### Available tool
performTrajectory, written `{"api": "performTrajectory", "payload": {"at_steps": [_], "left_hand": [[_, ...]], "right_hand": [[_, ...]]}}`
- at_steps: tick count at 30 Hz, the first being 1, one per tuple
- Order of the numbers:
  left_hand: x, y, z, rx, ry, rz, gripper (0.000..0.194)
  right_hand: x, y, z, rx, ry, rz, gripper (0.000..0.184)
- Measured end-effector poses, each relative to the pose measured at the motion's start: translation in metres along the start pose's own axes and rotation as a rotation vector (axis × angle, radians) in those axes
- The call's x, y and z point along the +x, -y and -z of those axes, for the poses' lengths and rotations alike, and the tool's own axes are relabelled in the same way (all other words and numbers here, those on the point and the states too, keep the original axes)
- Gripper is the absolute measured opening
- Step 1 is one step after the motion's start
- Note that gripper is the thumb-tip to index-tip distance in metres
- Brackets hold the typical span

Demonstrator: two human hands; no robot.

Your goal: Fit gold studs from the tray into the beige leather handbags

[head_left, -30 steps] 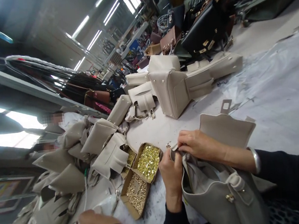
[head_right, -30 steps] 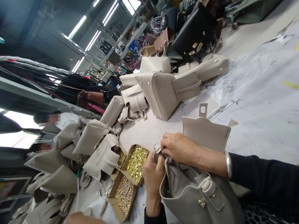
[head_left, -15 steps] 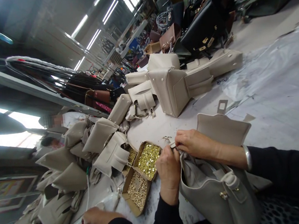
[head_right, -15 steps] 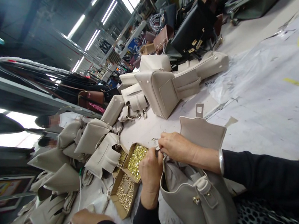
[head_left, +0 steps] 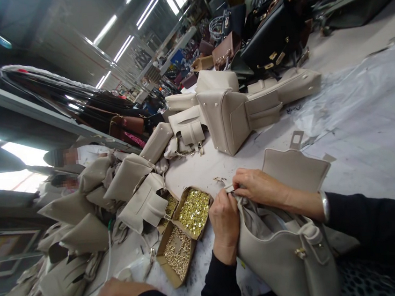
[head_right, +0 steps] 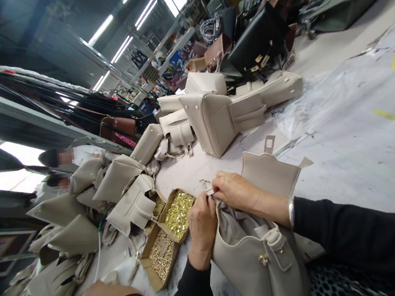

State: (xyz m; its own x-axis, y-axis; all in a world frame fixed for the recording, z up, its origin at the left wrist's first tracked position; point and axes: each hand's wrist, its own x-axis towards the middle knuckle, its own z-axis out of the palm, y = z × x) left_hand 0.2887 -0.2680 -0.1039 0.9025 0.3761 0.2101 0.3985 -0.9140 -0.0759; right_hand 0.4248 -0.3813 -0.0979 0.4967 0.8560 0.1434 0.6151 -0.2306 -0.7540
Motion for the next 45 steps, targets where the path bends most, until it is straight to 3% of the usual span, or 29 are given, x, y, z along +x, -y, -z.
{"api": "performTrajectory", "payload": {"at_steps": [3, 9, 15, 20, 24, 27, 33, 38, 41, 45], "left_hand": [[-0.003, 0.001, -0.002, -0.024, -0.057, -0.023, 0.014], [-0.008, 0.006, -0.006, -0.091, -0.126, -0.038, 0.019], [-0.018, 0.009, -0.009, -0.132, -0.177, -0.037, 0.021], [-0.015, 0.013, 0.003, -0.083, -0.349, -0.099, 0.028], [-0.012, 0.018, 0.015, -0.048, -0.199, -0.125, 0.008], [-0.012, 0.022, 0.013, -0.111, -0.128, -0.108, 0.008], [-0.014, 0.026, 0.001, -0.298, -0.168, -0.012, 0.020], [-0.013, 0.029, -0.002, -0.406, -0.150, 0.080, 0.028], [-0.016, 0.033, -0.005, -0.339, -0.211, 0.011, 0.031], [-0.021, 0.033, -0.003, -0.139, -0.269, -0.127, 0.013]], "right_hand": [[0.000, 0.001, 0.002, 0.002, 0.004, -0.002, 0.010], [0.012, 0.001, 0.005, -0.023, 0.105, -0.043, 0.034], [0.027, 0.003, 0.005, -0.062, 0.211, -0.048, 0.031], [0.024, 0.005, 0.002, -0.061, 0.234, -0.019, 0.027], [0.020, 0.007, -0.003, -0.072, 0.245, 0.020, 0.031], [0.018, 0.011, -0.008, -0.089, 0.212, 0.024, 0.030], [0.016, 0.015, -0.012, -0.116, 0.171, -0.002, 0.015], [0.021, 0.009, -0.010, -0.085, 0.189, -0.035, 0.018], [0.022, 0.009, -0.011, -0.079, 0.186, -0.058, 0.018], [0.021, 0.013, -0.015, -0.113, 0.175, -0.079, 0.018]]}}
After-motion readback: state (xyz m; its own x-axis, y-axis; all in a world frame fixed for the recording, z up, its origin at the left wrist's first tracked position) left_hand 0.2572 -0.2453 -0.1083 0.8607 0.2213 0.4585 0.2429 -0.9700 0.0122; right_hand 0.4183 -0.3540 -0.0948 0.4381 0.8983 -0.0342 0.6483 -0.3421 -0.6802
